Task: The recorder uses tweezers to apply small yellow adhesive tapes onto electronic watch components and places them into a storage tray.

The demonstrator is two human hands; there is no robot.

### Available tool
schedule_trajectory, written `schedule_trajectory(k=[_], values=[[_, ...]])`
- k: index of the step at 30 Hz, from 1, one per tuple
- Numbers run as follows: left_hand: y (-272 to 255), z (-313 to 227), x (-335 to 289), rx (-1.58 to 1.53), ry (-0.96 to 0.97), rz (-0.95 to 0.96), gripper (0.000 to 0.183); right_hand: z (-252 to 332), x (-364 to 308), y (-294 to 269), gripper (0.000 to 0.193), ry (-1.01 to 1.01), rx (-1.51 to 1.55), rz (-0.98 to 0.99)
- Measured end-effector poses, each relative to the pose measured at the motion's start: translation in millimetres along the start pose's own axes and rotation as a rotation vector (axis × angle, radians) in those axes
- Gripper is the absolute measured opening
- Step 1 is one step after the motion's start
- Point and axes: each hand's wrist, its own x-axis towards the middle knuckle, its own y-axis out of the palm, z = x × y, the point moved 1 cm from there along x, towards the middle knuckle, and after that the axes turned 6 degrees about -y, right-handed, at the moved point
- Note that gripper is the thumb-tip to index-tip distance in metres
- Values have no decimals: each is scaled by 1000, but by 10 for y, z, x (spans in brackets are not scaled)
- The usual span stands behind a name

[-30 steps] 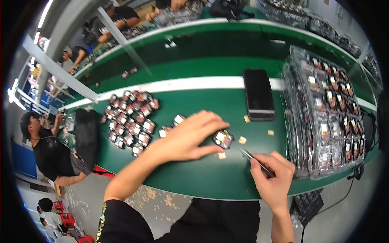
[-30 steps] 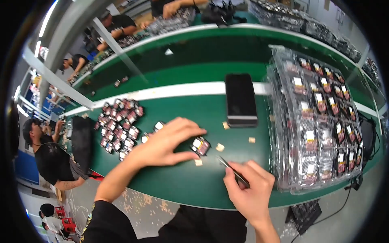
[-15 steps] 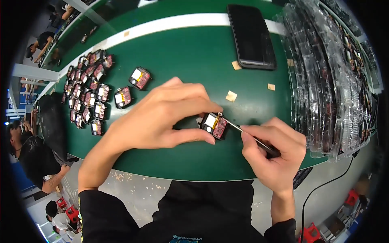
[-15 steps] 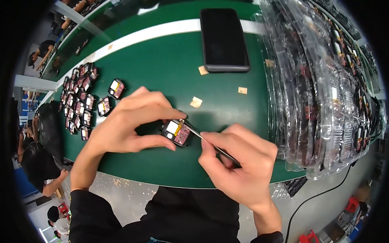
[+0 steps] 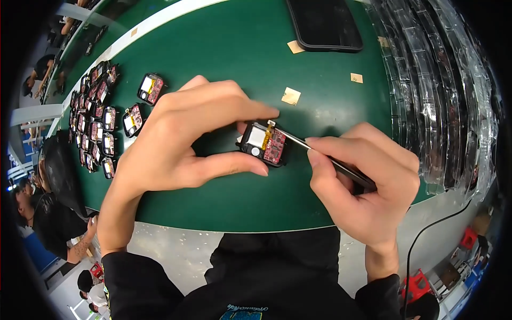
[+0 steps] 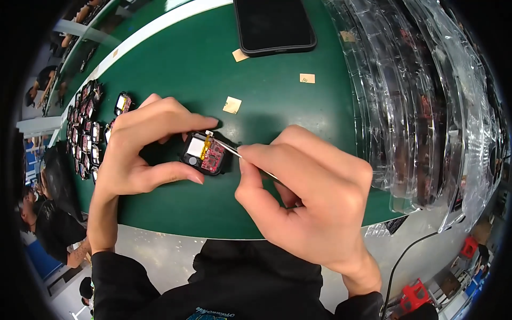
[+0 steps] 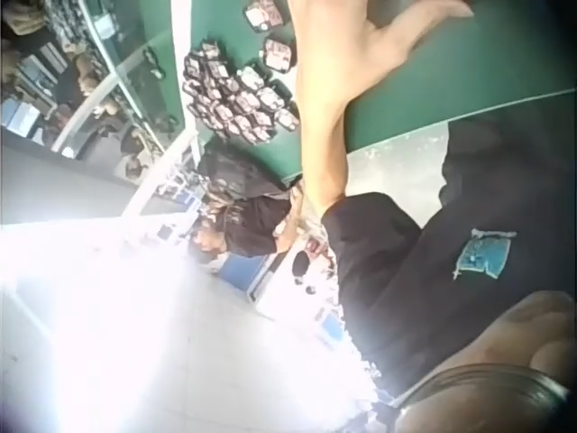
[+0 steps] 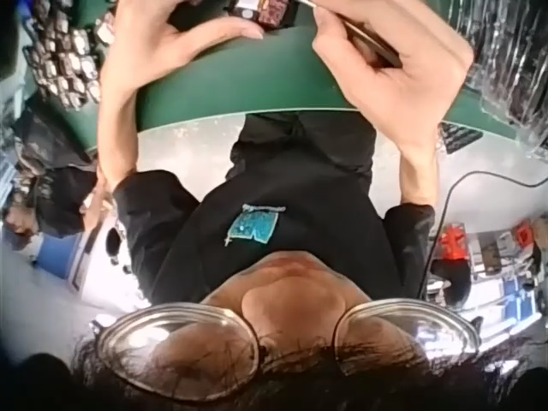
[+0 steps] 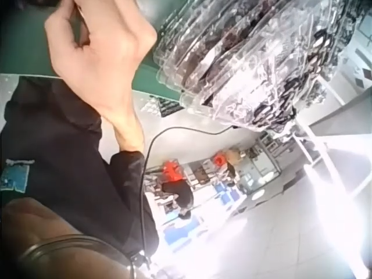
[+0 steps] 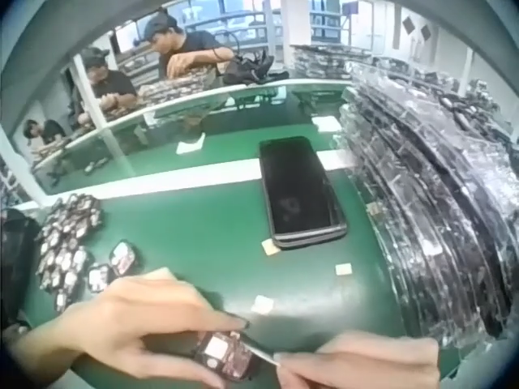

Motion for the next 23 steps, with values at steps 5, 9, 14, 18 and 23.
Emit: schedule_trajectory(k=[5, 9, 14, 18, 23], values=[[-19, -9, 17, 2, -26, 4, 64, -10, -40, 36, 27, -107, -101, -65], [-28, 11, 3, 13, -7, 11, 62, -3, -43, 75, 31, -135, -122, -62], [-3, 57, 14, -15, -3, 13, 62, -5, -36, 86, 31, -154, -140, -46], [-33, 54, -13, -27, -37, 30, 62, 8, -37, 87, 30, -140, -117, -39], [-56, 53, -11, -29, -47, 53, 62, 1, -39, 99, 30, -144, -110, -41]])
